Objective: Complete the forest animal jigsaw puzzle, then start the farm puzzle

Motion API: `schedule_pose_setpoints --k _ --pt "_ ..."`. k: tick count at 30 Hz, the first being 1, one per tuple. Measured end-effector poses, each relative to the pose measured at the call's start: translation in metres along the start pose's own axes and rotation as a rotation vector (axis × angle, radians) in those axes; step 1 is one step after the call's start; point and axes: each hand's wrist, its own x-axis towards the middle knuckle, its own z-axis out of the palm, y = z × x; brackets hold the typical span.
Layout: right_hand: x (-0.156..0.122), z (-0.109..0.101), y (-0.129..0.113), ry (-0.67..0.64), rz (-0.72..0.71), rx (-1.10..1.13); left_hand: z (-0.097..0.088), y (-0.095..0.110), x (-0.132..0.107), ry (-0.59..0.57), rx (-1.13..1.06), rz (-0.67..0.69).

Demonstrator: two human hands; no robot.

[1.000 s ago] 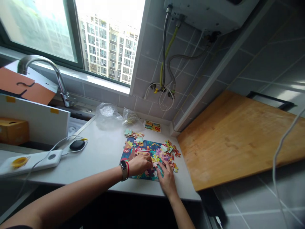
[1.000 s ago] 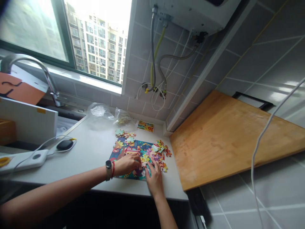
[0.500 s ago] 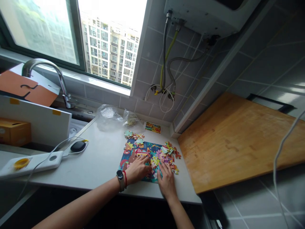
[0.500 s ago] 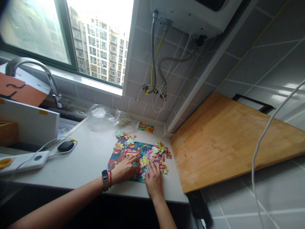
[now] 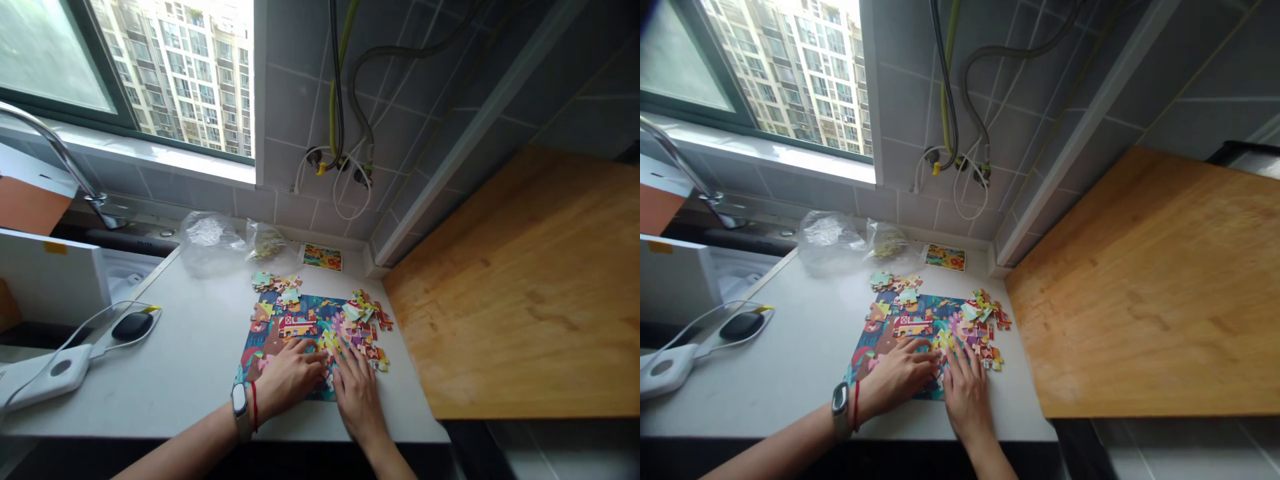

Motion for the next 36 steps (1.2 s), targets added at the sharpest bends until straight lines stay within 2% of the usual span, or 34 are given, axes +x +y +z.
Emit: schedule_pose_setpoints --k 5,9,12,17,21,24,30,36 --pt "-0.001 -0.003 -0.002 0.008 0.011 0.036 -0.01 0.0 0.01 -0.099 -0.019 -0.012" --pt "0.0 -0.011 -0.004 -0.007 0.019 0.083 -0.021 -0.008 0.02 -0.231 -0.088 0.003" --pt "0.002 -0.017 -0.006 -0.037 -0.011 0.105 -0.032 -0.016 0.027 -0.271 -0.179 0.034" --pt "0.005 -0.022 -0.008 -0.038 0.018 0.081 -0.045 -0.044 0.03 -0.224 -0.262 0.101" --pt "0.005 -0.021 -0.009 -0.019 0.039 0.077 -0.044 -0.075 0.022 -0.1 -0.127 0.078" --pt "0.004 -0.021 -0.01 -0.001 0.044 0.091 -0.039 -0.092 0.014 -0.05 -0.034 0.059" --pt "0.004 -0.022 -0.011 -0.021 0.057 0.092 -0.031 -0.1 0.007 -0.052 -0.04 0.057" --pt "0.004 -0.023 -0.012 -0.044 0.093 0.113 -0.033 -0.101 0.011 -0.083 -0.087 0.06"
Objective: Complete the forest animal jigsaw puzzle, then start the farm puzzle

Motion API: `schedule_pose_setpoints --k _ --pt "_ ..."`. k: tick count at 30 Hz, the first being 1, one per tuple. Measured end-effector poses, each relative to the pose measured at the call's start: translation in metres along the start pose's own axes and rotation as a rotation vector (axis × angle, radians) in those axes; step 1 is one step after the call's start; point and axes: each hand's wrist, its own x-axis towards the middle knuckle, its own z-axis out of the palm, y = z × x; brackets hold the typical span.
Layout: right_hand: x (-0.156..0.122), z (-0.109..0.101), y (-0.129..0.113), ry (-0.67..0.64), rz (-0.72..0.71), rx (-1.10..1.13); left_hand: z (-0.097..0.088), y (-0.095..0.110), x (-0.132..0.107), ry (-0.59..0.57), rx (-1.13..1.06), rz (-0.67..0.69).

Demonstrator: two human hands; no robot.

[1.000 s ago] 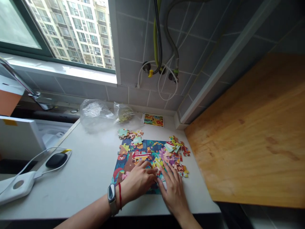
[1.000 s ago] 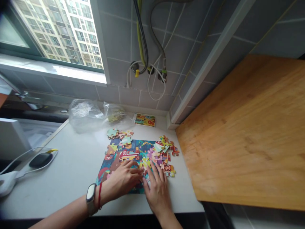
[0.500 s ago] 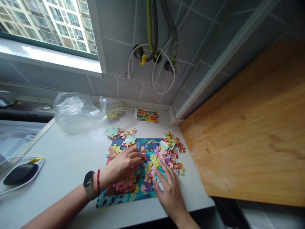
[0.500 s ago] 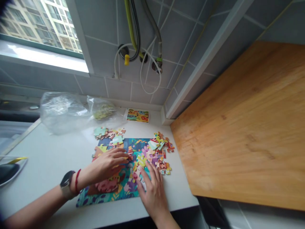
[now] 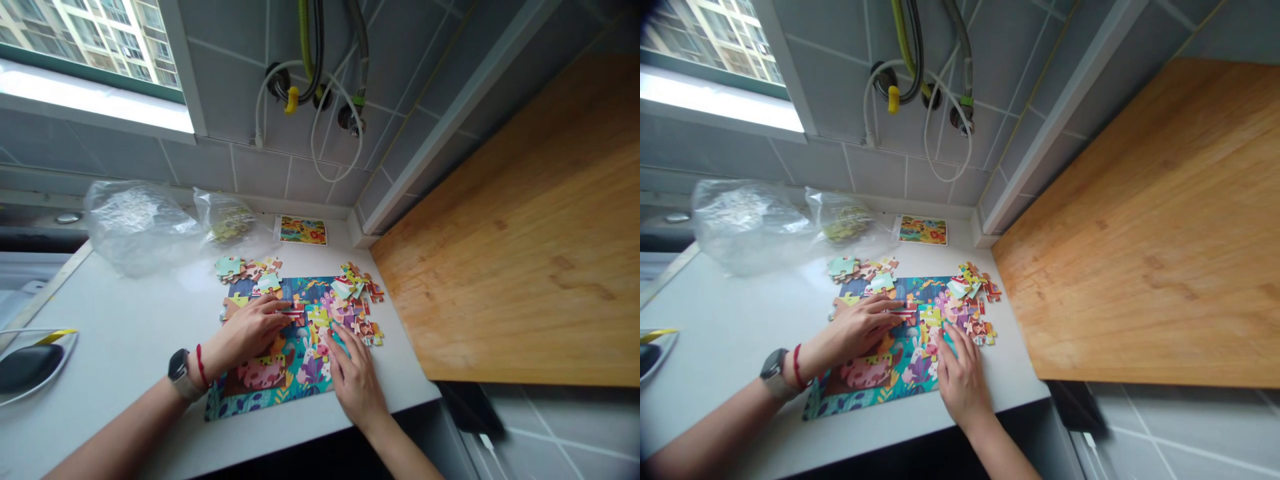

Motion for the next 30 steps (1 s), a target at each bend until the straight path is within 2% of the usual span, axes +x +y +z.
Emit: schedule_pose_setpoints --k 13,24,30 --pt "-0.002 0.003 -0.001 0.046 0.044 -0.044 -0.012 0.01 0.005 -0.02 -0.024 -0.026" --pt "-0.004 0.008 0.003 0.089 0.063 -0.024 -0.015 0.009 0.008 -0.03 -0.039 -0.025" --pt "-0.004 0.008 0.003 0.209 0.034 0.043 -0.013 0.007 0.007 0.009 -0.034 -0.021"
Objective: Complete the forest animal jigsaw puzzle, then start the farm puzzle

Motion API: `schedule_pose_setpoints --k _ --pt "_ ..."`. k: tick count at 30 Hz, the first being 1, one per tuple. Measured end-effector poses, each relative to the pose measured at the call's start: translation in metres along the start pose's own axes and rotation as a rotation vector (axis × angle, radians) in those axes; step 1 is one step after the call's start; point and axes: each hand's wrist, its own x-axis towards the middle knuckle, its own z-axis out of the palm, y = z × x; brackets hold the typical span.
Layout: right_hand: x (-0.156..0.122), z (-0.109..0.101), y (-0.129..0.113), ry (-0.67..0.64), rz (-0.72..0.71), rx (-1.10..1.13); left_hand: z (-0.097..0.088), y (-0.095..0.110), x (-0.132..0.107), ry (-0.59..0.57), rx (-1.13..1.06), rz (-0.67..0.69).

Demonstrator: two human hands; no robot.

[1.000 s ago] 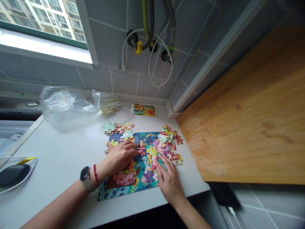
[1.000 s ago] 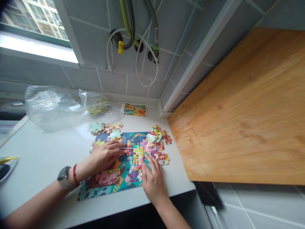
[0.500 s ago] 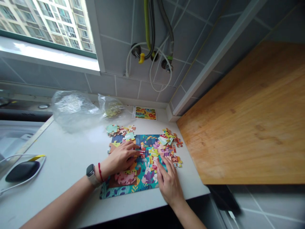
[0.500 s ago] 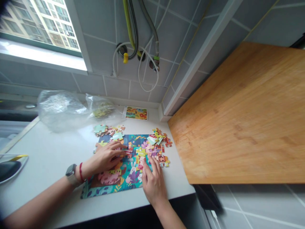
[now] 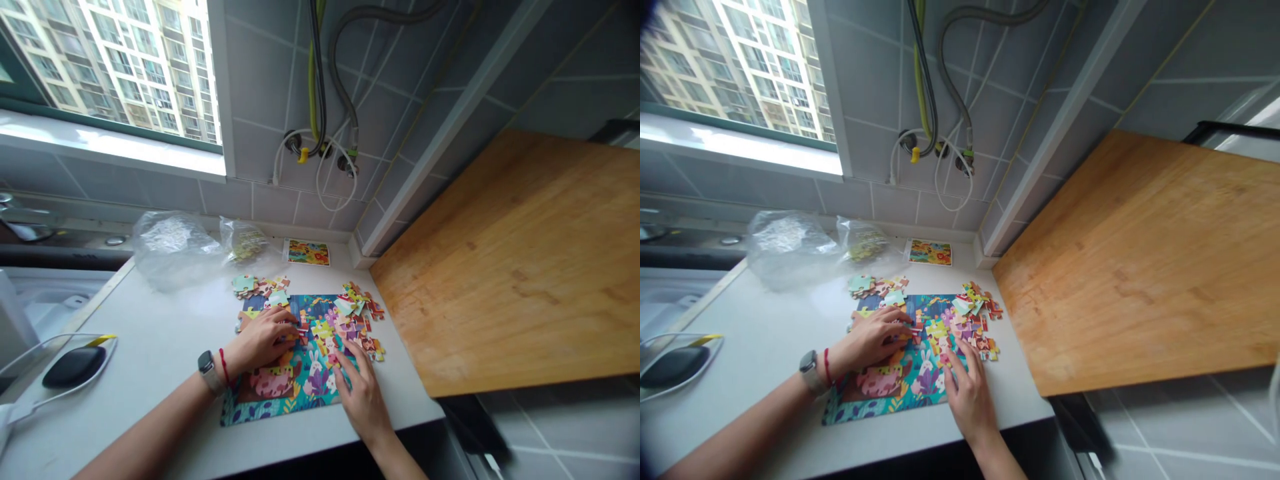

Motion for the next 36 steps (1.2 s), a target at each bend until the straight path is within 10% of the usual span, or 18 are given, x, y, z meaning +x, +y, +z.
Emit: schedule_pose_setpoints --k 10,16,26,36 --pt "-0.008 -0.017 0.047 0.281 0.274 -0.075 0.002 -0.002 -0.001 0.058 0.001 0.026" --pt "-0.011 -0.014 0.076 0.152 0.279 -0.079 -0.004 -0.006 0.0 0.075 0.034 0.02" --pt "-0.011 -0.02 0.059 0.277 0.31 0.075 -0.005 -0.003 0.001 0.128 -0.016 -0.043" --pt "0.027 -0.016 -0.003 0.067 0.161 0.351 -0.013 -0.039 -0.002 0.515 -0.11 -0.323"
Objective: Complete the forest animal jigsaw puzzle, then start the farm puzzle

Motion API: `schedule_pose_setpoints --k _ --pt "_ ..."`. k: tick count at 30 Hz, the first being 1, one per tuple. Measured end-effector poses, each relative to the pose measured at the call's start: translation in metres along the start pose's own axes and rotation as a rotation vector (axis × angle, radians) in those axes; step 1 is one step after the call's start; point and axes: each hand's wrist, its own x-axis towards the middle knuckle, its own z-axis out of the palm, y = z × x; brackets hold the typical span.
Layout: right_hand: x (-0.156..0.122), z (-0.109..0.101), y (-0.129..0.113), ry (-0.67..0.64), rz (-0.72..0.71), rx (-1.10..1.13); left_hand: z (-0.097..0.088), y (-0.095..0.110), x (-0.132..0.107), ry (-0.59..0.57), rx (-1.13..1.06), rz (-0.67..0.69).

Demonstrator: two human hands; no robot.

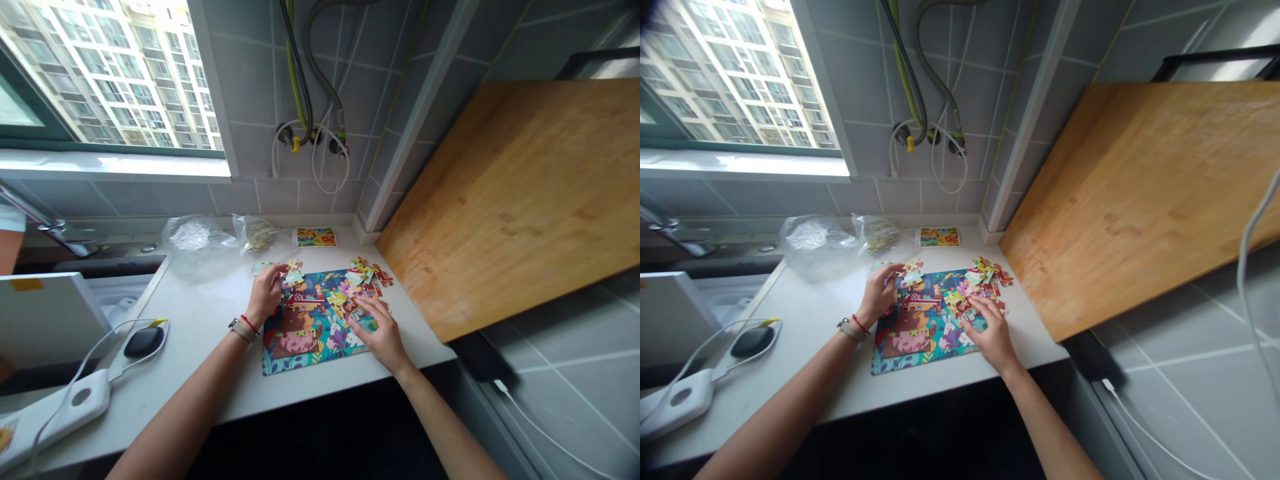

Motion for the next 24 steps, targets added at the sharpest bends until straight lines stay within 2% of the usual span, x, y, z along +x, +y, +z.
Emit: schedule_pose_setpoints --k 3,7,10,13,18,21,24 --pt "0.023 0.021 -0.013 -0.053 -0.052 0.062 -0.001 -0.008 0.002 0.046 -0.016 -0.057" --pt "0.054 0.046 -0.017 -0.084 -0.106 0.109 0.0 -0.01 0.003 0.061 -0.048 -0.079" --pt "0.078 0.063 -0.013 -0.107 -0.097 0.088 -0.001 -0.009 0.003 0.086 -0.074 -0.101" --pt "0.099 0.075 -0.006 -0.172 -0.029 -0.016 -0.003 -0.01 0.003 0.13 -0.097 -0.128" --pt "0.115 0.08 0.007 -0.362 0.009 -0.168 -0.005 -0.011 0.006 0.175 -0.122 -0.16" --pt "0.11 0.077 0.016 -0.372 -0.013 -0.186 -0.013 -0.012 0.011 0.151 -0.109 -0.146" --pt "0.105 0.075 0.024 -0.341 -0.032 -0.169 -0.03 -0.013 0.011 0.104 -0.067 -0.09"
